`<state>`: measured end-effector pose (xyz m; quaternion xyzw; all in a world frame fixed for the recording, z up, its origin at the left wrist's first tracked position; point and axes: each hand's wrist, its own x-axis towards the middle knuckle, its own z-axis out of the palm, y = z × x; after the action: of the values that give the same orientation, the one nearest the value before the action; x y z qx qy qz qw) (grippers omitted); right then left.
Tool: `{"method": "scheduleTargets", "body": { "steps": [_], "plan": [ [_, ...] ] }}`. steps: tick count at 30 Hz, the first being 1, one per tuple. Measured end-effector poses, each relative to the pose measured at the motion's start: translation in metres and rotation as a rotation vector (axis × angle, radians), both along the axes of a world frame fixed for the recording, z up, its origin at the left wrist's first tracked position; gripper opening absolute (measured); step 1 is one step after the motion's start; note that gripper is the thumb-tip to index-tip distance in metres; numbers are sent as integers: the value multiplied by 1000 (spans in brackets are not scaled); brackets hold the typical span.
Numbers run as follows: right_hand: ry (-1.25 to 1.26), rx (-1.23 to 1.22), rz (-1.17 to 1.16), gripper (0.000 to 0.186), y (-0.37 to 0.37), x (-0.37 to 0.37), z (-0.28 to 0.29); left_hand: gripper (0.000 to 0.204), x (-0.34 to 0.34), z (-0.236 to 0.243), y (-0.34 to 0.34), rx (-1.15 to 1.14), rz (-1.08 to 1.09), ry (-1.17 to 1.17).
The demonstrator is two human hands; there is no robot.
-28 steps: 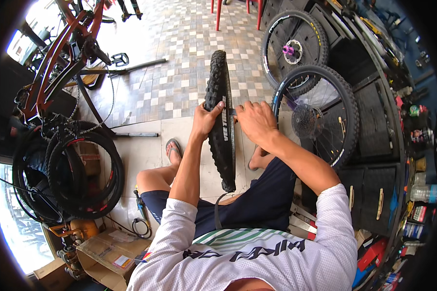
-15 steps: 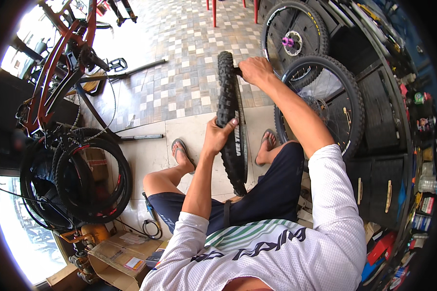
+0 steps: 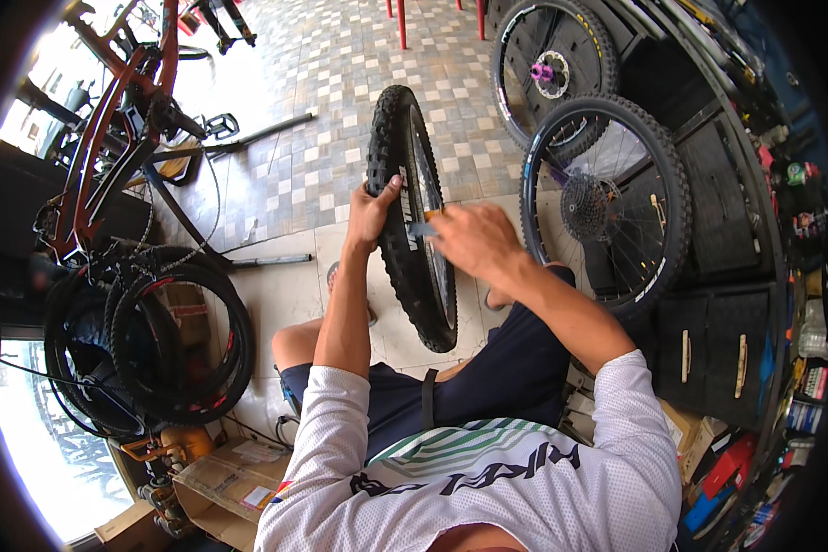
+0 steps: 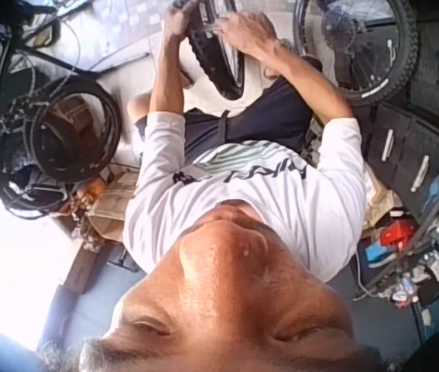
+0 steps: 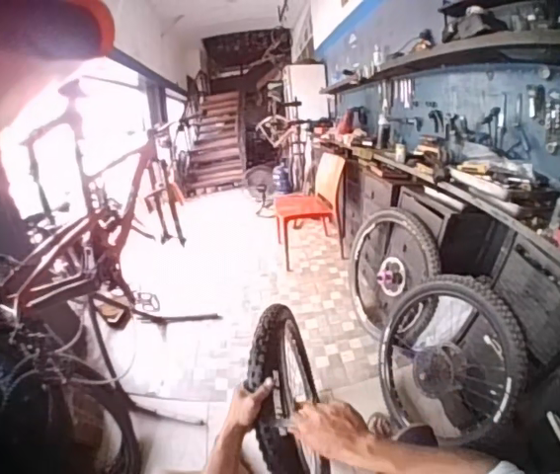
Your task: The person installs a bicycle tire onto a wheel rim by hand, pressing the tire bead into place around the circumference. The person rotates the wheel and uses both hands to seat the tire, occasionally reaching for tools on the workbench.
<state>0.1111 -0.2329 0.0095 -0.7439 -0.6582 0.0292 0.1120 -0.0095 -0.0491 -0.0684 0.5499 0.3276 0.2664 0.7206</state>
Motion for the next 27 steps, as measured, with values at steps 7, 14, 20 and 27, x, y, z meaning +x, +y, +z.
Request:
{"method": "scheduleTargets", "body": {
  "steps": [7, 14, 20, 27],
  "plan": [
    [-212, -62, 45, 15, 7, 29, 16, 31, 3, 3, -6, -66, -12, -59],
    [-556, -147, 91, 12, 34, -3, 31, 32, 11, 4, -9, 24, -42, 31],
    [-179, -66, 179, 23, 37, 36, 7, 31, 1, 1, -5, -32, -16, -31],
    [292, 548, 68, 30, 37, 37, -128, 42, 1, -4, 5, -15, 2, 13]
  ]
}}
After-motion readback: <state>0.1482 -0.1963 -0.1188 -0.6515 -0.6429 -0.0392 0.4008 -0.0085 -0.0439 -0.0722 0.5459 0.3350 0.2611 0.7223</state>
